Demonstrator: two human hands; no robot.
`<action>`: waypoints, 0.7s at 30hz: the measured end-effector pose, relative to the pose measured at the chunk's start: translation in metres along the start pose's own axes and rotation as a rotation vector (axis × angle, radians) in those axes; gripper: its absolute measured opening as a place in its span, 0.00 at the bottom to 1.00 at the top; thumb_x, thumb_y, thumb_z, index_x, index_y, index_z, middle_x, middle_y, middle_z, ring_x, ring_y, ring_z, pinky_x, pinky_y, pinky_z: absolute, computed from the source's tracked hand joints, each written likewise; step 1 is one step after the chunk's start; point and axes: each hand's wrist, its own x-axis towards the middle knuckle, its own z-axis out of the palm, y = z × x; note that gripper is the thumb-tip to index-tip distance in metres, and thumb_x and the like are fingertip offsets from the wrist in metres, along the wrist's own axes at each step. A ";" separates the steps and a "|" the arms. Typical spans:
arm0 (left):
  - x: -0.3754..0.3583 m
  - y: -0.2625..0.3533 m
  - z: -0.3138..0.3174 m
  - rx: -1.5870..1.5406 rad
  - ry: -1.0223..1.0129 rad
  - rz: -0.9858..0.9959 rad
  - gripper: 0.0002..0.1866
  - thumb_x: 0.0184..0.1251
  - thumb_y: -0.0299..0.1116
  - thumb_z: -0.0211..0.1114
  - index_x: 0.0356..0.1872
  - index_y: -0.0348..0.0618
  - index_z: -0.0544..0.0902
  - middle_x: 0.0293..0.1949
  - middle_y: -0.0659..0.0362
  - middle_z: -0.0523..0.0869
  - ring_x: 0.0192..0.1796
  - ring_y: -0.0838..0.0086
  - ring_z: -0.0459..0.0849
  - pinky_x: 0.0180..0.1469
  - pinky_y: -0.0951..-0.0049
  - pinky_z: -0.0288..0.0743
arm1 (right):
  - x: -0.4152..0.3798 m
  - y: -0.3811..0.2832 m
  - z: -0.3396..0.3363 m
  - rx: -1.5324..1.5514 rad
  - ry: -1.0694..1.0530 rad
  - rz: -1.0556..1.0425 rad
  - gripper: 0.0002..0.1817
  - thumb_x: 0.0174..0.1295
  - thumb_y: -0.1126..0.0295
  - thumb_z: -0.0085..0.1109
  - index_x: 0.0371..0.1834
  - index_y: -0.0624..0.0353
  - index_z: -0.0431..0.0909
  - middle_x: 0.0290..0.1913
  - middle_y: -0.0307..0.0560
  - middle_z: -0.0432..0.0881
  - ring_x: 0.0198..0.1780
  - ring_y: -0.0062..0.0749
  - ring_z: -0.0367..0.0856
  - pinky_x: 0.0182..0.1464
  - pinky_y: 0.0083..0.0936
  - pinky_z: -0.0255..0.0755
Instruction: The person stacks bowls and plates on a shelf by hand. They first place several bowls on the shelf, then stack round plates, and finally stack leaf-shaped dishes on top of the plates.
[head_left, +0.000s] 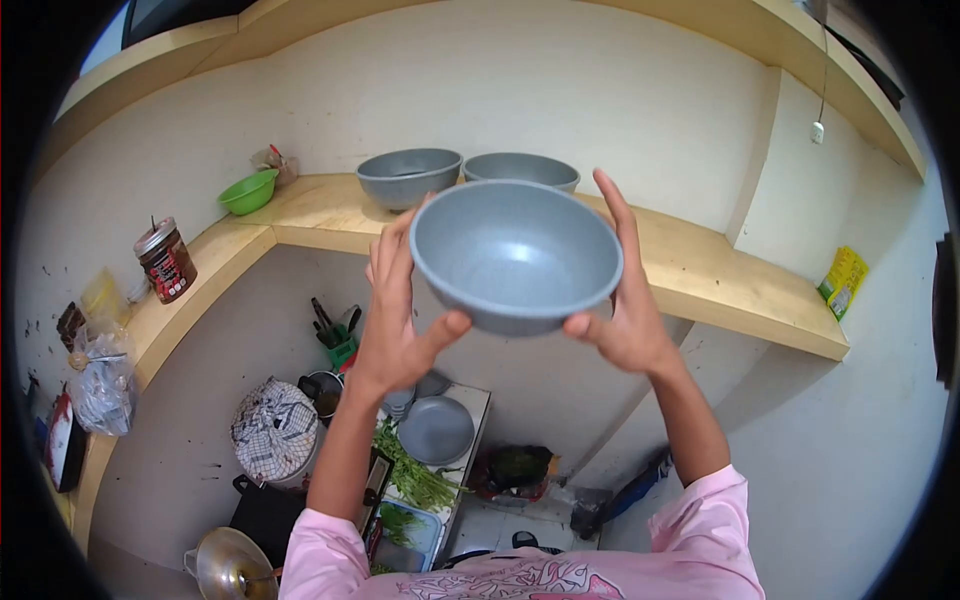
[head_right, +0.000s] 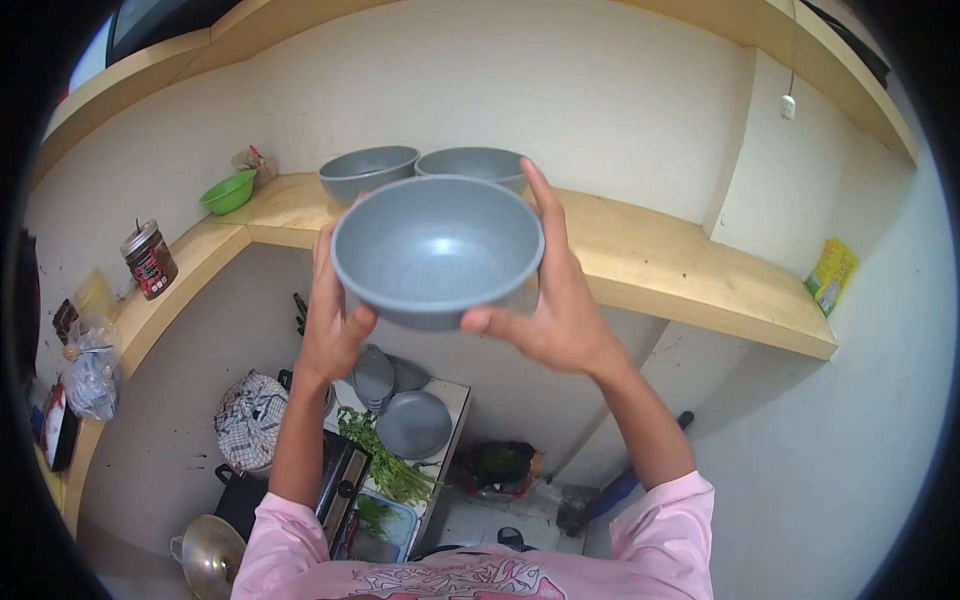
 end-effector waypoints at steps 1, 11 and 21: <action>0.014 -0.002 0.002 0.032 0.006 0.020 0.61 0.61 0.82 0.58 0.77 0.33 0.67 0.72 0.43 0.71 0.75 0.50 0.66 0.78 0.50 0.52 | 0.014 -0.001 -0.010 -0.019 -0.001 0.000 0.79 0.44 0.29 0.80 0.88 0.58 0.36 0.74 0.74 0.66 0.77 0.62 0.68 0.77 0.55 0.62; 0.119 -0.043 0.026 0.065 0.082 -0.011 0.60 0.60 0.74 0.68 0.83 0.41 0.59 0.67 0.30 0.77 0.75 0.42 0.71 0.77 0.45 0.57 | 0.119 0.048 -0.067 -0.253 -0.044 0.021 0.66 0.56 0.21 0.63 0.85 0.61 0.52 0.73 0.76 0.69 0.75 0.64 0.70 0.74 0.56 0.67; 0.149 -0.069 0.023 0.441 -0.160 -0.078 0.58 0.64 0.78 0.60 0.84 0.45 0.59 0.66 0.33 0.78 0.77 0.50 0.68 0.79 0.48 0.46 | 0.151 0.093 -0.084 -0.431 -0.195 0.150 0.67 0.53 0.17 0.59 0.84 0.58 0.56 0.75 0.73 0.68 0.77 0.64 0.68 0.76 0.59 0.66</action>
